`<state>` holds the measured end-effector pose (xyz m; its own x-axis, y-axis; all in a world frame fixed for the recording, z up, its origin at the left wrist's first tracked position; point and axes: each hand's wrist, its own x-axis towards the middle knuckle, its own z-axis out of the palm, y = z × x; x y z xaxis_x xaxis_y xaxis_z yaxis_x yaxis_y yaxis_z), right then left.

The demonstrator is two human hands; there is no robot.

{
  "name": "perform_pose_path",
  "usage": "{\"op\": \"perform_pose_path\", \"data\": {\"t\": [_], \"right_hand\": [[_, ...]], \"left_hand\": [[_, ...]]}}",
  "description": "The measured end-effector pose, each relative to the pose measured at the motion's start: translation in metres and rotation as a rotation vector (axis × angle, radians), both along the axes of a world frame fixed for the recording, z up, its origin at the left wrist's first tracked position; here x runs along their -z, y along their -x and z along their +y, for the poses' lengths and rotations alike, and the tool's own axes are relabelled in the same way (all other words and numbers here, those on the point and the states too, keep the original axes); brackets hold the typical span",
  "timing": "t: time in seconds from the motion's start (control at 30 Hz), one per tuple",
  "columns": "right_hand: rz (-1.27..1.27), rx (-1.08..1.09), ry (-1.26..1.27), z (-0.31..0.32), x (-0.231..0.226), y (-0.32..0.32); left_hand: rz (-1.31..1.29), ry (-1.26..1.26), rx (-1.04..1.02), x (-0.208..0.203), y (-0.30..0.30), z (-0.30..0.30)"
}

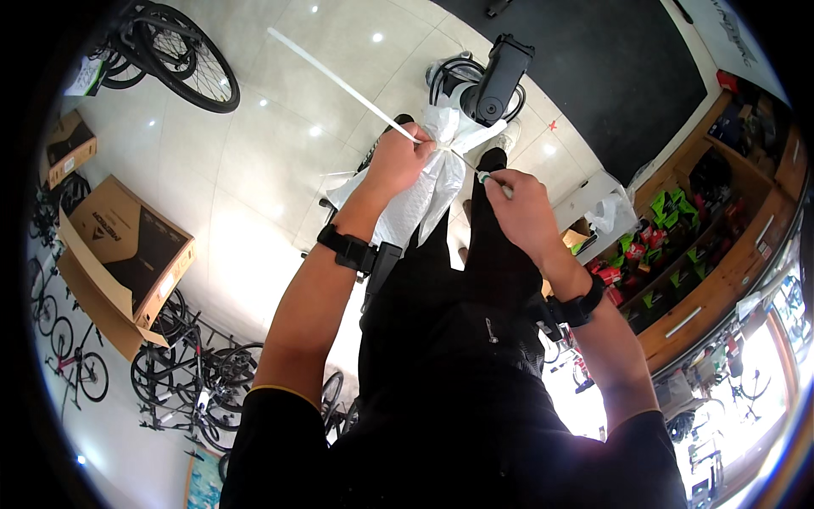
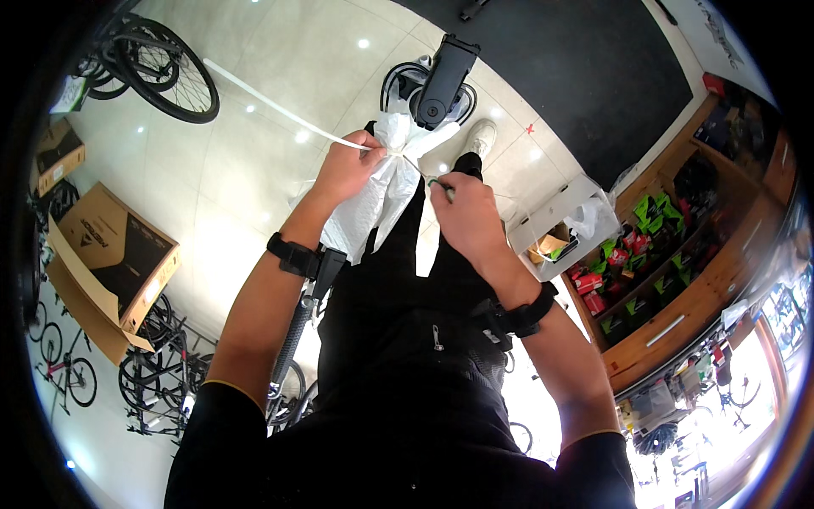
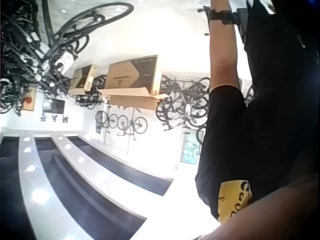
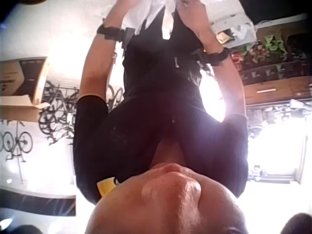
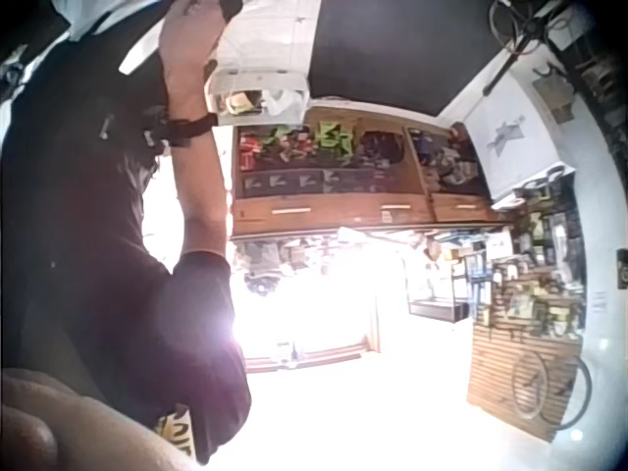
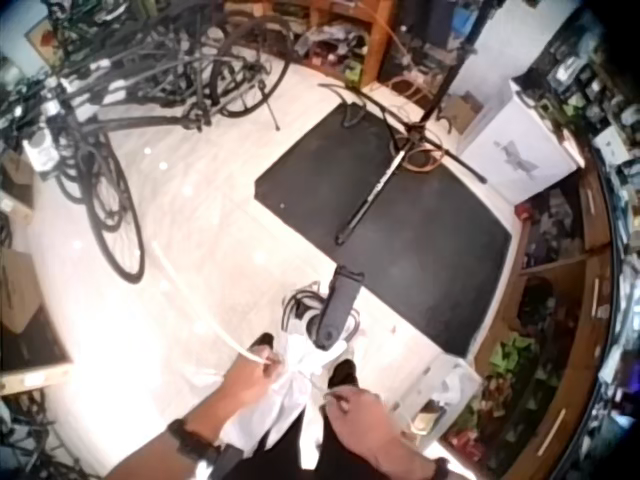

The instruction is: The person secures components to a bicycle frame using zip ties, tightening them by hand and trimming the excess with pliers, and then prepares the rear wheel by removing a protective cardboard spacer.

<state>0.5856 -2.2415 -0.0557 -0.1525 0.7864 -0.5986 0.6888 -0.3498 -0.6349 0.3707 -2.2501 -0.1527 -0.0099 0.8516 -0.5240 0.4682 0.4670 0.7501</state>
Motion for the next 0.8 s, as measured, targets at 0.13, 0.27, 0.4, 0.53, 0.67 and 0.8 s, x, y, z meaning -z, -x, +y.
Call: {"op": "perform_pose_path", "data": {"t": [0.13, 0.27, 0.4, 0.53, 0.67, 0.8], "right_hand": [[-0.074, 0.014, 0.057, 0.001, -0.007, 0.013], [-0.137, 0.028, 0.125, -0.002, -0.008, 0.014], [-0.025, 0.147, 0.093, -0.007, 0.003, 0.006], [0.010, 0.083, 0.103, 0.001, 0.008, -0.008], [0.038, 0.089, 0.114, 0.000, 0.011, -0.012], [0.083, 0.097, 0.186, 0.001, 0.023, -0.023]], "left_hand": [[-0.046, 0.042, 0.102, -0.013, 0.003, 0.006], [-0.059, -0.131, 0.276, -0.028, 0.011, 0.006], [0.427, -0.352, 0.657, -0.043, 0.009, 0.010], [0.633, -0.291, 0.825, -0.054, -0.011, 0.016], [0.729, -0.186, 0.881, -0.040, -0.026, 0.029], [0.675, -0.102, 0.938, -0.041, -0.036, 0.053]]}}
